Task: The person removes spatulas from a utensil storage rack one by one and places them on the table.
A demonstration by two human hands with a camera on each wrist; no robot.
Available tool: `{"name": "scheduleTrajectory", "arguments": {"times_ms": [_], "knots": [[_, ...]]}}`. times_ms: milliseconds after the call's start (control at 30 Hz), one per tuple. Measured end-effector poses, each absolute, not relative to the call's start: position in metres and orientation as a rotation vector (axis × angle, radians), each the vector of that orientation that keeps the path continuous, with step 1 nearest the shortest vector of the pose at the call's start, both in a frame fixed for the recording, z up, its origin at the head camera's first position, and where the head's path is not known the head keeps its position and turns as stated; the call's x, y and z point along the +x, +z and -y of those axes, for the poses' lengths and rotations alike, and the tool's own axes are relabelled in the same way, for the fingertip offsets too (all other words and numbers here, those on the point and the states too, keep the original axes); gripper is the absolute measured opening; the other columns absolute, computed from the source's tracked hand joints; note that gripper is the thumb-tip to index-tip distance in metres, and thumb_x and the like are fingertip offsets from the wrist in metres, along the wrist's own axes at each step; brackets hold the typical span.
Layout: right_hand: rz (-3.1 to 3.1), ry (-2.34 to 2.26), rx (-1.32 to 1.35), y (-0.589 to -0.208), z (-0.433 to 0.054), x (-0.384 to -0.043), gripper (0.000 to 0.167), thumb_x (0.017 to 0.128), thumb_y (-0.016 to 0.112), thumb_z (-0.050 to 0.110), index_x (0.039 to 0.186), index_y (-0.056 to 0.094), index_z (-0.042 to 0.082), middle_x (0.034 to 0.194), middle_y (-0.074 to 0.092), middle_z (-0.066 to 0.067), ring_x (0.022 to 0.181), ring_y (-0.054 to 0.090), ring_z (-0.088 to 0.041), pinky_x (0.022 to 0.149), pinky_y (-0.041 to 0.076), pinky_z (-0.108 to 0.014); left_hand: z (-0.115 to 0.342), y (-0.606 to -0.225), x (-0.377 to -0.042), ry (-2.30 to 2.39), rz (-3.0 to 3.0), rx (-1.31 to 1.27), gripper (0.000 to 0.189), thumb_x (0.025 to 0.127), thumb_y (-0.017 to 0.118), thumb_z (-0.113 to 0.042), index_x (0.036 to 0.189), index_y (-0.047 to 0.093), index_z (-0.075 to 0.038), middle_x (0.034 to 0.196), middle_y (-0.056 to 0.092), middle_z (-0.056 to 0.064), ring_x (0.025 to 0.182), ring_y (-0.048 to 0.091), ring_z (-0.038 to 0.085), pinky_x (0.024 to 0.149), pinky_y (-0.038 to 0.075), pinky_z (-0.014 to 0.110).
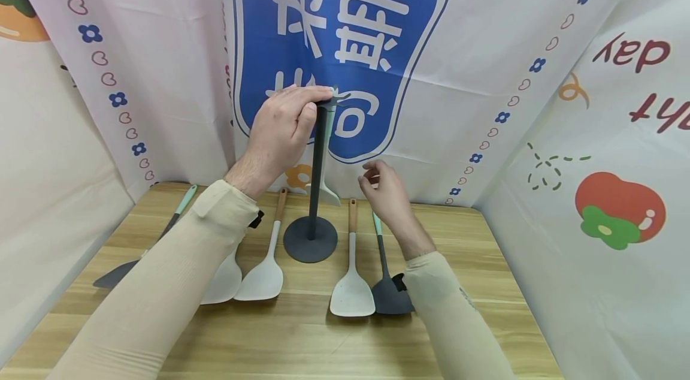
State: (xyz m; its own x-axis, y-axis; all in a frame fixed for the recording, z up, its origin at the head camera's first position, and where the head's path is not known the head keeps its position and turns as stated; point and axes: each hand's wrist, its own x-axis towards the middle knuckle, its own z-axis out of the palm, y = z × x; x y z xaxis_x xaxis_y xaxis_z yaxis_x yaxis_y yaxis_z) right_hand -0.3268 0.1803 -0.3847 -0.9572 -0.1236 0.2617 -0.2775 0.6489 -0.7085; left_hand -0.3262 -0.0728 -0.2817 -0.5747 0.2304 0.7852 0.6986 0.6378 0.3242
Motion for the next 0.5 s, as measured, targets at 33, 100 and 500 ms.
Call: {"name": "scheduleTrajectory", "arguments": {"times_ms": [33,100,500], "knots": [[2.66,1.21,0.334,-0.381,-0.177,-0.326,0.033,0.118,0.066,0.014,0.147,0.068,-0.002,0.139,0.075,-0.026,0.134,0.076,-0.045,0.118,0.066,-0.059,0.073,-0.282,-0.326,-0.82,2.127,-0.722,0.055,0.12,0.037,-0.031,0.153,0.078,-0.014,0.158,0.079,0.006,0.156,0.07,0.026,0.147,0.04,0.042],[2.633,1.227,0.337,-0.375,-0.171,-0.325,0.033,0.118,0.066,0.013,0.147,0.068,-0.001,0.139,0.075,-0.025,0.134,0.076,-0.045,0.118,0.066,-0.058,0.073,-0.282,-0.326,-0.815,2.123,-0.722,0.055,0.12,0.037,-0.031,0.153,0.078,-0.014,0.158,0.079,0.006,0.156,0.071,0.026,0.147,0.041,0.043],[2.479,1.352,0.373,-0.348,-0.141,-0.321,0.032,0.119,0.069,0.015,0.148,0.068,0.003,0.146,0.074,-0.019,0.137,0.073,-0.039,0.12,0.065,-0.059,0.071,-0.283,-0.328,-0.825,2.106,-0.711,0.055,0.12,0.037,-0.031,0.153,0.078,-0.013,0.158,0.079,0.006,0.156,0.071,0.028,0.147,0.041,0.046]]}}
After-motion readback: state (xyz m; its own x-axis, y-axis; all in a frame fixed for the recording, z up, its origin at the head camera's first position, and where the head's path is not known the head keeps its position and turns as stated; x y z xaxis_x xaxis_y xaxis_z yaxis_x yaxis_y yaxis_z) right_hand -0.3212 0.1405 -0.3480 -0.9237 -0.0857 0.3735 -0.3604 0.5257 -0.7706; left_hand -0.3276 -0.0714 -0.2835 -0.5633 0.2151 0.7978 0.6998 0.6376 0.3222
